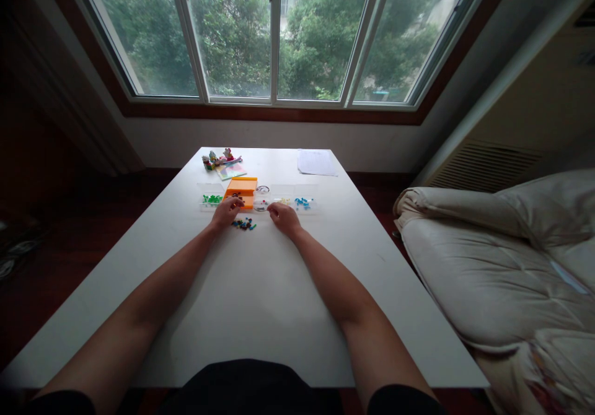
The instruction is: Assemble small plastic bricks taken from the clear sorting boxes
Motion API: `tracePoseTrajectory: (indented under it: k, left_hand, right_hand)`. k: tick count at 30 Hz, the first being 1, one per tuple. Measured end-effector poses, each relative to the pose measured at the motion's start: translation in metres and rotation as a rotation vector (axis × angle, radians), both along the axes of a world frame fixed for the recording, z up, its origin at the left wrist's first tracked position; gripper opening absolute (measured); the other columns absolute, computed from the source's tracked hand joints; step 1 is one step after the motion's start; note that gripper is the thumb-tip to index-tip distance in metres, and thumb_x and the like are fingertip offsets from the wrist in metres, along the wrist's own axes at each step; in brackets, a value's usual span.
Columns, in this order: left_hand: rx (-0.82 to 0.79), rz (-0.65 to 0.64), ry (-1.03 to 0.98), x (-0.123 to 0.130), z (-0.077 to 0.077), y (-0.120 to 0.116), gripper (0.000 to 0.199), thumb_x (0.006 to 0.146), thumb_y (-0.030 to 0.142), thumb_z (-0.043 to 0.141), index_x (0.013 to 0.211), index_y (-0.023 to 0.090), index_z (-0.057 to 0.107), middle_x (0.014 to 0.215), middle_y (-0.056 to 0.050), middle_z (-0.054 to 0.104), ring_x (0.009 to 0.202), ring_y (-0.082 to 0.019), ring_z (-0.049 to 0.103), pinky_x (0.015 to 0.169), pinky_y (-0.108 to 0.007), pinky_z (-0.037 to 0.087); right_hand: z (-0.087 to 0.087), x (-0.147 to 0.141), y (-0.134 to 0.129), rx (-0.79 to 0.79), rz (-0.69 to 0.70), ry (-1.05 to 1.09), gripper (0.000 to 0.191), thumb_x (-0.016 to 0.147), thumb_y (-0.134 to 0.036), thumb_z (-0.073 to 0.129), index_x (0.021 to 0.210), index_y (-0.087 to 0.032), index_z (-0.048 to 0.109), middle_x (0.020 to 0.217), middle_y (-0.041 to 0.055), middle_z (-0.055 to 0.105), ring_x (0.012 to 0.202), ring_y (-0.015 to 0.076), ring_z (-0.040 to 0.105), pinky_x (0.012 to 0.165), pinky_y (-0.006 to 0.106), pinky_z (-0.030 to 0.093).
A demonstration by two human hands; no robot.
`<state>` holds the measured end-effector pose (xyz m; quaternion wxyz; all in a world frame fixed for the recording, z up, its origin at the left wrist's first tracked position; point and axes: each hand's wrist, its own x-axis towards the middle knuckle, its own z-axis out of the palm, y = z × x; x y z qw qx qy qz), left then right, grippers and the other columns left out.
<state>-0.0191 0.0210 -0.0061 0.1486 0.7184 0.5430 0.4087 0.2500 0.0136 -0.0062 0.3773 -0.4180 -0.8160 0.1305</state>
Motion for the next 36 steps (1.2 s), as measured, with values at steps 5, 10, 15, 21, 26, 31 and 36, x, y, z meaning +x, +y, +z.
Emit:
tracePoseTrajectory:
  k: [5, 10, 15, 21, 26, 31, 36]
  left_hand:
    - [0.049, 0.114, -0.133, -0.008, -0.001, 0.002, 0.021, 0.084, 0.015, 0.053, 0.091, 0.019, 0.072, 0.103, -0.007, 0.073, 0.089, -0.02, 0.066, 0.082, -0.033, 0.053]
    - [-0.017, 0.235, -0.249, -0.015, -0.002, 0.004, 0.02, 0.087, 0.025, 0.057, 0.097, 0.02, 0.073, 0.099, -0.007, 0.074, 0.083, -0.02, 0.066, 0.077, -0.031, 0.052]
    - [-0.032, 0.279, -0.279, -0.018, -0.004, 0.005, 0.021, 0.088, 0.033, 0.06, 0.097, 0.019, 0.072, 0.094, -0.006, 0.074, 0.082, -0.02, 0.066, 0.075, -0.03, 0.051]
    - [-0.064, 0.29, -0.309, -0.019, -0.005, 0.005, 0.024, 0.088, 0.038, 0.062, 0.096, 0.018, 0.073, 0.093, -0.007, 0.075, 0.082, -0.019, 0.067, 0.074, -0.028, 0.051]
    - [-0.114, 0.297, -0.386, -0.021, -0.01, 0.011, 0.03, 0.089, 0.035, 0.059, 0.11, 0.017, 0.072, 0.105, -0.009, 0.076, 0.092, -0.018, 0.069, 0.08, -0.028, 0.055]
    - [-0.117, 0.258, -0.384, -0.02, -0.011, 0.013, 0.038, 0.089, 0.027, 0.056, 0.125, 0.018, 0.066, 0.118, -0.01, 0.074, 0.098, -0.018, 0.07, 0.087, -0.031, 0.056]
    - [-0.102, 0.226, -0.299, -0.017, -0.005, 0.007, 0.028, 0.089, 0.026, 0.058, 0.11, 0.018, 0.073, 0.115, -0.009, 0.075, 0.1, -0.02, 0.07, 0.089, -0.032, 0.055]
  right_hand:
    - [-0.001, -0.02, -0.01, 0.067, 0.233, -0.198, 0.03, 0.092, -0.013, 0.058, 0.115, -0.025, 0.072, 0.1, 0.0056, 0.068, 0.093, 0.0189, 0.06, 0.087, 0.031, 0.048]
    - [-0.004, -0.028, -0.013, 0.136, 0.284, -0.343, 0.04, 0.094, -0.011, 0.057, 0.128, -0.029, 0.069, 0.107, 0.0073, 0.065, 0.099, 0.0205, 0.056, 0.093, 0.036, 0.047]
    - [-0.004, -0.025, -0.012, 0.135, 0.291, -0.337, 0.031, 0.093, -0.012, 0.06, 0.114, -0.028, 0.075, 0.106, 0.0073, 0.065, 0.099, 0.0202, 0.055, 0.093, 0.036, 0.047]
    - [0.0, -0.017, -0.01, 0.083, 0.238, -0.299, 0.016, 0.092, -0.017, 0.063, 0.098, -0.024, 0.075, 0.101, 0.0074, 0.065, 0.098, 0.0211, 0.057, 0.09, 0.033, 0.045]
    - [0.001, -0.008, -0.006, 0.016, 0.173, -0.261, 0.015, 0.087, -0.015, 0.064, 0.095, -0.023, 0.074, 0.096, 0.0061, 0.066, 0.093, 0.0197, 0.058, 0.085, 0.03, 0.045]
    - [0.004, 0.005, -0.001, -0.067, 0.095, -0.186, 0.02, 0.082, -0.011, 0.059, 0.091, -0.021, 0.074, 0.084, 0.0023, 0.068, 0.078, 0.0161, 0.058, 0.075, 0.026, 0.043]
    - [0.012, 0.022, 0.008, -0.181, 0.1, -0.177, 0.018, 0.079, -0.012, 0.059, 0.085, -0.019, 0.074, 0.073, -0.0005, 0.066, 0.068, 0.013, 0.056, 0.066, 0.023, 0.038]
